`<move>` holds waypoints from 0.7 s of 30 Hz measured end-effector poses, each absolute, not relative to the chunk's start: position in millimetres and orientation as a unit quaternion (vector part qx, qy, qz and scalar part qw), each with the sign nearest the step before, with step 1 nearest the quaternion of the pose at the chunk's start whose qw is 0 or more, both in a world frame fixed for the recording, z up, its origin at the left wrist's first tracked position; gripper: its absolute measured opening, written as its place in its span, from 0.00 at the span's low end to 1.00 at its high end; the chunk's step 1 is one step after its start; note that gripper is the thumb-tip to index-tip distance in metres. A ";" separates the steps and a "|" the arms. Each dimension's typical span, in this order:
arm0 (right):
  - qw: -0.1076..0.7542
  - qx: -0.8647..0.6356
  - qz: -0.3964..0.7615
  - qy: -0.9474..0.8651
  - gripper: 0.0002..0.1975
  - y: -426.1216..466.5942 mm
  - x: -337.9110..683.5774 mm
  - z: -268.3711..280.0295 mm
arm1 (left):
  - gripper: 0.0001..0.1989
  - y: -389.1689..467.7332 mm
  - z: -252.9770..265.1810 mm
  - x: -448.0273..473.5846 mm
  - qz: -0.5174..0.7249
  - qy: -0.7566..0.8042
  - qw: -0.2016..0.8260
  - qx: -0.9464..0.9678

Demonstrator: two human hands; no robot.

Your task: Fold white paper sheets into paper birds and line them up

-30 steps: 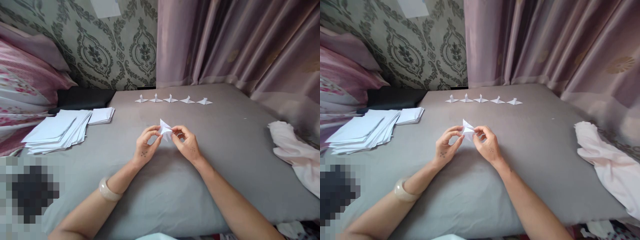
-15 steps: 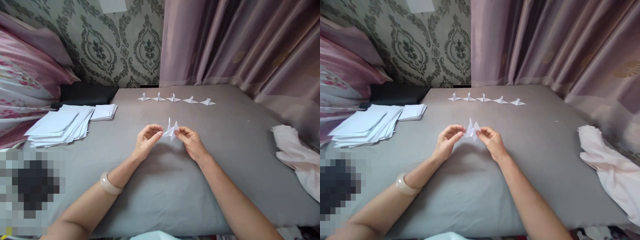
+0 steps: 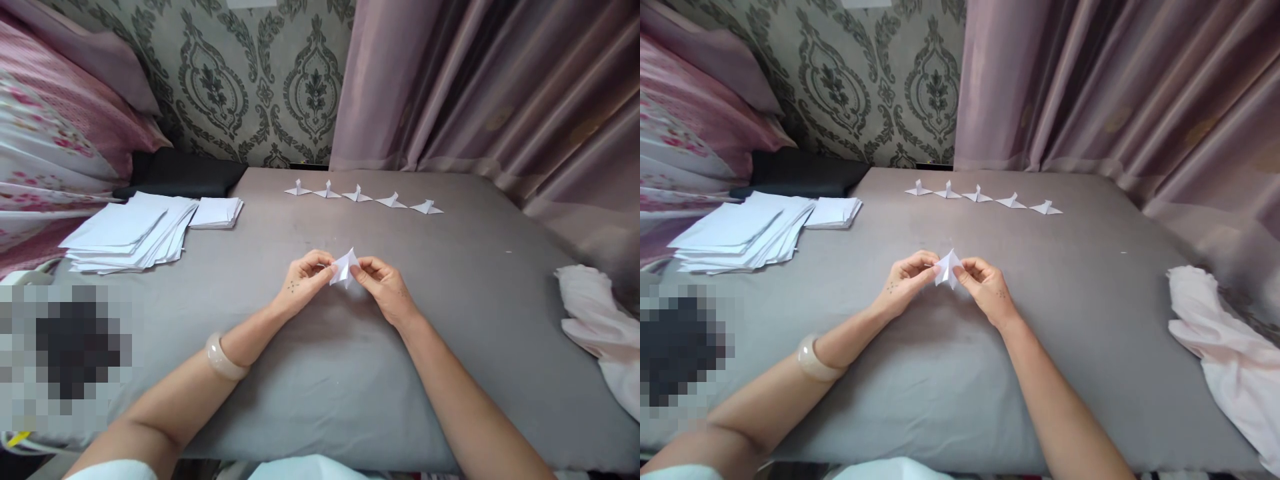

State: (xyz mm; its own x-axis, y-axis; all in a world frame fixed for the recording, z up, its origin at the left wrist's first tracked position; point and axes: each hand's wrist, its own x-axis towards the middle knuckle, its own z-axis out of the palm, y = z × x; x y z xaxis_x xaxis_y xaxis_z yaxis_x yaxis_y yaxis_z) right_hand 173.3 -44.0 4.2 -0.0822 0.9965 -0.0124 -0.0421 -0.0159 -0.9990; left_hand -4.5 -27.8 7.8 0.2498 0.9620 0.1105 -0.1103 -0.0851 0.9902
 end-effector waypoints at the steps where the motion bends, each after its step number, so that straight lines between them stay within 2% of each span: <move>1: 0.485 -0.473 0.525 -0.516 0.11 -44.1 173.4 4.3 | 0.10 -27.7 7.7 -4.6 0.469 0.382 0.567 0.559; 12: 0.464 -0.463 0.482 -0.581 0.09 -44.5 173.0 1.6 | 0.13 -25.0 1.7 -2.3 0.445 0.354 0.649 0.506; 21: 0.458 -0.458 0.467 -0.603 0.09 -47.2 169.5 1.8 | 0.10 -23.4 -1.1 -0.5 0.453 0.307 0.670 0.501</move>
